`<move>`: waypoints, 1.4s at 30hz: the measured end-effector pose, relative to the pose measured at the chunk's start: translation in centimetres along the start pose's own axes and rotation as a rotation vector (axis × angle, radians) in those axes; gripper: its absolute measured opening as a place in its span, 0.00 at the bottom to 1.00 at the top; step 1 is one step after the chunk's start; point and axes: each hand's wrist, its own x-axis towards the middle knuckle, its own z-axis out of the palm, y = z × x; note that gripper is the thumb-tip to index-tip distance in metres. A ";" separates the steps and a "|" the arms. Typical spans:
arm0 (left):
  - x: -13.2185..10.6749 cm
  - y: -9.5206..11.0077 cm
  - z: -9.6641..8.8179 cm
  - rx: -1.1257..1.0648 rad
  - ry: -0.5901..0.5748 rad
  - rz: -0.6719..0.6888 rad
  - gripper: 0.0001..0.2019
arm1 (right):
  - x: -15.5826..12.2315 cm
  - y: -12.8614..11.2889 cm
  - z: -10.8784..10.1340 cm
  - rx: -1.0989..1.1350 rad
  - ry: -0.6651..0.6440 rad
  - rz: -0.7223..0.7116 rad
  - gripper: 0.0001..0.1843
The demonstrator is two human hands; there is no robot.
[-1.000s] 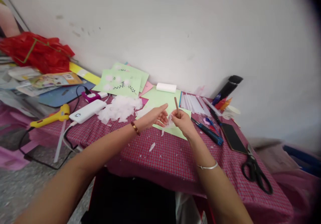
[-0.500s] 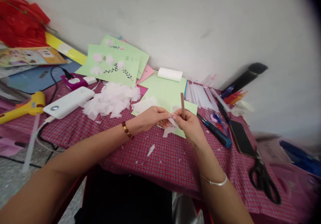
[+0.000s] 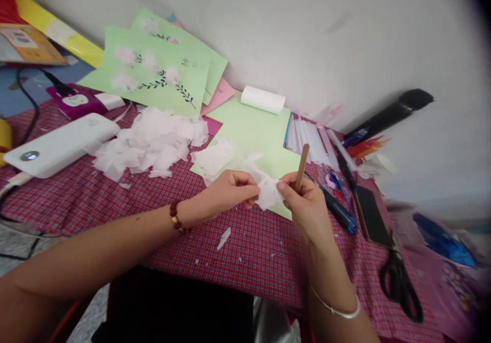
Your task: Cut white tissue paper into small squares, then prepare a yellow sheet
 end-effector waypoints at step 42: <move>-0.6 0.3 0.4 -0.175 -0.036 0.177 0.06 | -0.5 -0.8 1.0 0.334 -0.108 0.117 0.09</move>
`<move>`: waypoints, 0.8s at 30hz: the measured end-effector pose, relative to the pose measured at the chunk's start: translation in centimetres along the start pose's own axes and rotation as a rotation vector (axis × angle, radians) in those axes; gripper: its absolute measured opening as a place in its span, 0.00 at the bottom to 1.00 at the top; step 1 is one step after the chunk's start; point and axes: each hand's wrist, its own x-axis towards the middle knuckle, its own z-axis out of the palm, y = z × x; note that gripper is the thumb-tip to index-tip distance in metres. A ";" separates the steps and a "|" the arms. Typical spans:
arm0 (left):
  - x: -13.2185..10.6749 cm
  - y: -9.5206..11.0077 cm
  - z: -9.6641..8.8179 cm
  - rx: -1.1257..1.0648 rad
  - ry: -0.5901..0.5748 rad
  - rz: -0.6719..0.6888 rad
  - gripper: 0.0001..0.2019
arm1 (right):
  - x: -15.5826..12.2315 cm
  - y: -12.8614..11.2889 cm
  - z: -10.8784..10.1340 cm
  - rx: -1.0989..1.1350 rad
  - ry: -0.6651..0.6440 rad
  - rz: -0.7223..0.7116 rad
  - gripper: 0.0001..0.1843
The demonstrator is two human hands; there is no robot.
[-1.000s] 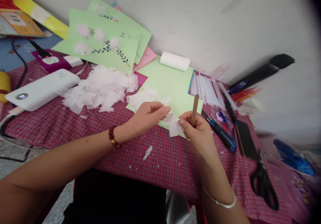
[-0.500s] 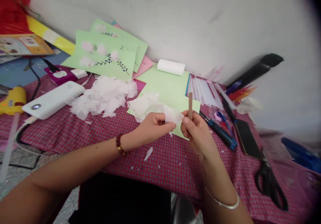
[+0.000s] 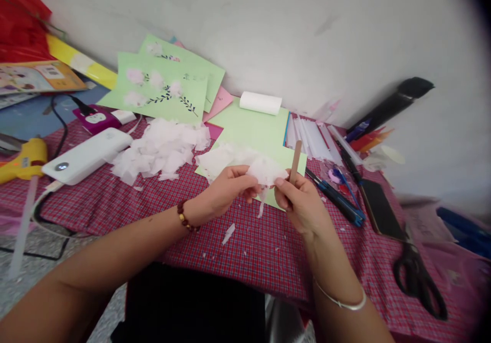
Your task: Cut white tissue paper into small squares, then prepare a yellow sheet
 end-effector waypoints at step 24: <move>0.6 -0.8 -0.6 -0.228 -0.061 0.057 0.05 | 0.2 0.9 -0.2 0.099 -0.050 0.043 0.13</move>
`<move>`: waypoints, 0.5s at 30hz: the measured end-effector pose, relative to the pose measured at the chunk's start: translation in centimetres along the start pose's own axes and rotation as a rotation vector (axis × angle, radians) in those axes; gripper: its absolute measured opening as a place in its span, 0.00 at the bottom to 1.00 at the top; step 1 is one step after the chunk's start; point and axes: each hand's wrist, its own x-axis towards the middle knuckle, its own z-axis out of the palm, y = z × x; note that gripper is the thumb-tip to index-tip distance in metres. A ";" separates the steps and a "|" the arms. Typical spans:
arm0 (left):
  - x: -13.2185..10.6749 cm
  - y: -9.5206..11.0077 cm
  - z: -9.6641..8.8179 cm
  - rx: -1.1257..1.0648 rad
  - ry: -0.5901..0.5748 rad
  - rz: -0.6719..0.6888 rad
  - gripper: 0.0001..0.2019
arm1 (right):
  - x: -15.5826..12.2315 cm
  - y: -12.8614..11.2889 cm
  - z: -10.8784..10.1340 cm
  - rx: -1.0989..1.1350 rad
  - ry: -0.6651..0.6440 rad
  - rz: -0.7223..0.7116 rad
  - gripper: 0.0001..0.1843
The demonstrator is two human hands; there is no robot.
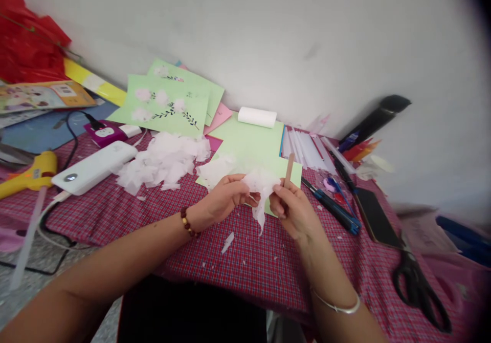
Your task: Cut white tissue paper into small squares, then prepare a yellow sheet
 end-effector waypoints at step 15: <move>-0.4 -0.4 0.8 0.195 0.117 0.022 0.06 | -0.5 0.3 0.3 -0.411 0.123 -0.148 0.13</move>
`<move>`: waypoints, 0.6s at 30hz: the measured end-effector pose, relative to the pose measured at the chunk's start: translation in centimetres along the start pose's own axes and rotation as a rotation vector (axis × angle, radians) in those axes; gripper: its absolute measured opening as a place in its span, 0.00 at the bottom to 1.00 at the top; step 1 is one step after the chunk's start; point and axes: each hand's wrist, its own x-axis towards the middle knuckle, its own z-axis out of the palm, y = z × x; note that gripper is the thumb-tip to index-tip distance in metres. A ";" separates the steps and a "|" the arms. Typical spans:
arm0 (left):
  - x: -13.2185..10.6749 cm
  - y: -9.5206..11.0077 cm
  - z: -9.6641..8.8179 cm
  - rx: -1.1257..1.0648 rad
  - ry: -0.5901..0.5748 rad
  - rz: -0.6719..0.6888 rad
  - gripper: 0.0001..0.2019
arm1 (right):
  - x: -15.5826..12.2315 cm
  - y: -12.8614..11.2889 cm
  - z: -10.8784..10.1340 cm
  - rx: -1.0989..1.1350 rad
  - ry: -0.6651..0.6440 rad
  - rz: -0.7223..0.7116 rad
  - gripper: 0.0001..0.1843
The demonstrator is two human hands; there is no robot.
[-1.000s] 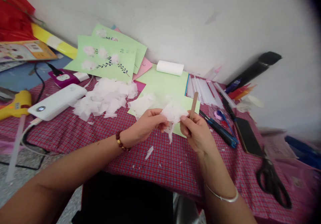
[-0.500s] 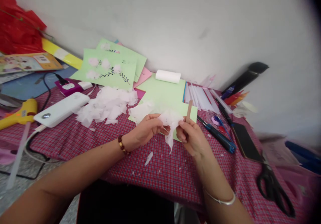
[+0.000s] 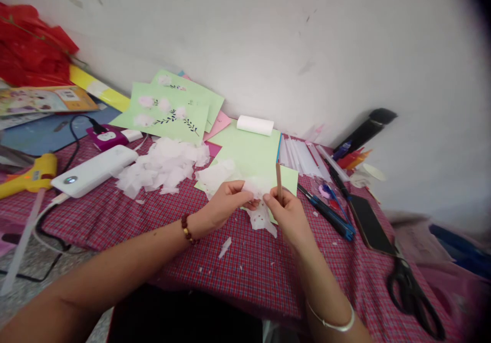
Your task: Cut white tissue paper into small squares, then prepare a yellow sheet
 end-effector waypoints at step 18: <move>-0.7 -0.3 0.4 0.235 0.006 -0.157 0.17 | -0.3 0.3 0.6 0.151 -0.095 0.088 0.12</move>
